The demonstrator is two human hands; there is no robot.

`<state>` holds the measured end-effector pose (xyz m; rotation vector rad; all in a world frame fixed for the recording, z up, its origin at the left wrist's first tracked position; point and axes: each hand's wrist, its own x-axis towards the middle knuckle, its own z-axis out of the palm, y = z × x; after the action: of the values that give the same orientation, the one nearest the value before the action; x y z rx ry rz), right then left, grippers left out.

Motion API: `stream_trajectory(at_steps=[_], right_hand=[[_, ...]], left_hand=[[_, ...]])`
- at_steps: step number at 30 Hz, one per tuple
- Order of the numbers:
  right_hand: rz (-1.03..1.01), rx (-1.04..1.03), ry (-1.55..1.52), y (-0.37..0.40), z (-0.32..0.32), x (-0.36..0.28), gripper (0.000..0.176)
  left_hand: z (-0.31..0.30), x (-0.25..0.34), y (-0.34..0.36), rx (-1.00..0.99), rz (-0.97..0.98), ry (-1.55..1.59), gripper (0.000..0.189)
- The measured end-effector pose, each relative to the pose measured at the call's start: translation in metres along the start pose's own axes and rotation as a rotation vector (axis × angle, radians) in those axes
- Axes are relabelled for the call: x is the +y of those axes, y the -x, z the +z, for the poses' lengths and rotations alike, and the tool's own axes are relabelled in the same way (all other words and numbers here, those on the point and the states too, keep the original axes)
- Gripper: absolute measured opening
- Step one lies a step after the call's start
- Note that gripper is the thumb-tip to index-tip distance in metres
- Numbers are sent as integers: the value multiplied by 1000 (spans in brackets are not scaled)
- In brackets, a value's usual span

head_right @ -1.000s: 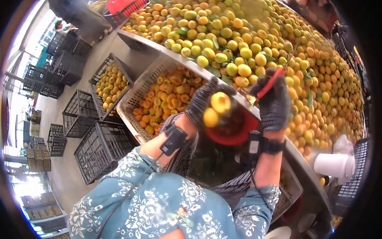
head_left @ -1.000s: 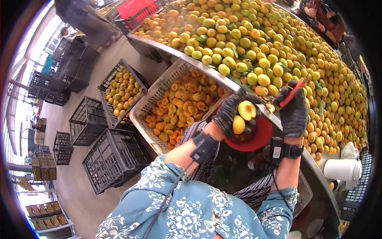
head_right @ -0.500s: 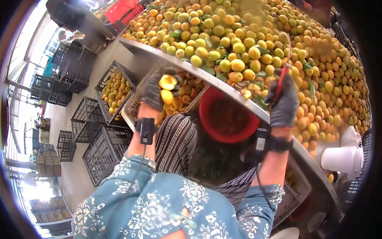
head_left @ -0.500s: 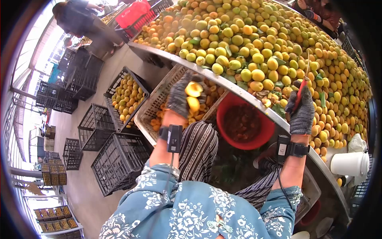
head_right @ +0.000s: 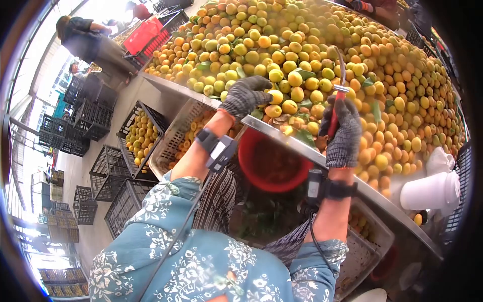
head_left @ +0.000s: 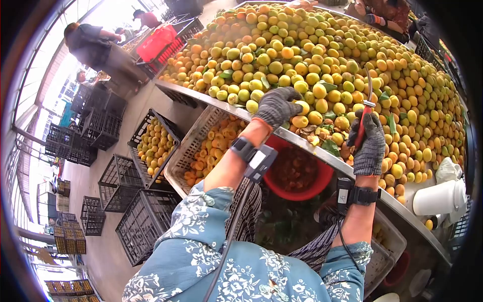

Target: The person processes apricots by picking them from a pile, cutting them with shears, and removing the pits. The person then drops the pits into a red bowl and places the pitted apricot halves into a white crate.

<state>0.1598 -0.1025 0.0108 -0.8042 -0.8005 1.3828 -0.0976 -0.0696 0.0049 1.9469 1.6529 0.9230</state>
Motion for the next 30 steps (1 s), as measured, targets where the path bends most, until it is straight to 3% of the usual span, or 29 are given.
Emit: stream_trajectory(at_steps=[3, 6, 7, 12, 14, 15, 18, 20, 26, 30], right_hand=[[-22, -2, -24, 0, -1, -4, 28], [-11, -5, -56, -2, -1, -4, 28], [20, -64, -29, -4, -6, -4, 35], [21, -68, -51, -1, -6, -1, 32], [14, -53, -30, 1, -5, 0, 31], [15, -19, 18, 2, -2, 0, 33], [37, -33, 127, 9, 8, -3, 34], [75, 8, 79, 5, 12, 13, 33], [152, -202, 143, 30, 44, 19, 24], [167, -140, 153, 37, 50, 27, 19]], left_hand=[[8, 18, -19, -179, -112, -580, 51], [12, 26, -22, -269, -110, -738, 52], [16, 24, -23, -234, -89, -766, 52], [25, 15, -24, -109, -105, -772, 52], [14, 12, -21, -47, -139, -459, 47], [14, 12, -12, 157, -77, -260, 39], [-7, 24, 7, -14, -188, 1010, 35], [-7, 20, 14, -139, -67, 1379, 43], [-10, 28, 21, -174, -66, 1465, 54], [-6, 19, 20, -126, -53, 1372, 61]])
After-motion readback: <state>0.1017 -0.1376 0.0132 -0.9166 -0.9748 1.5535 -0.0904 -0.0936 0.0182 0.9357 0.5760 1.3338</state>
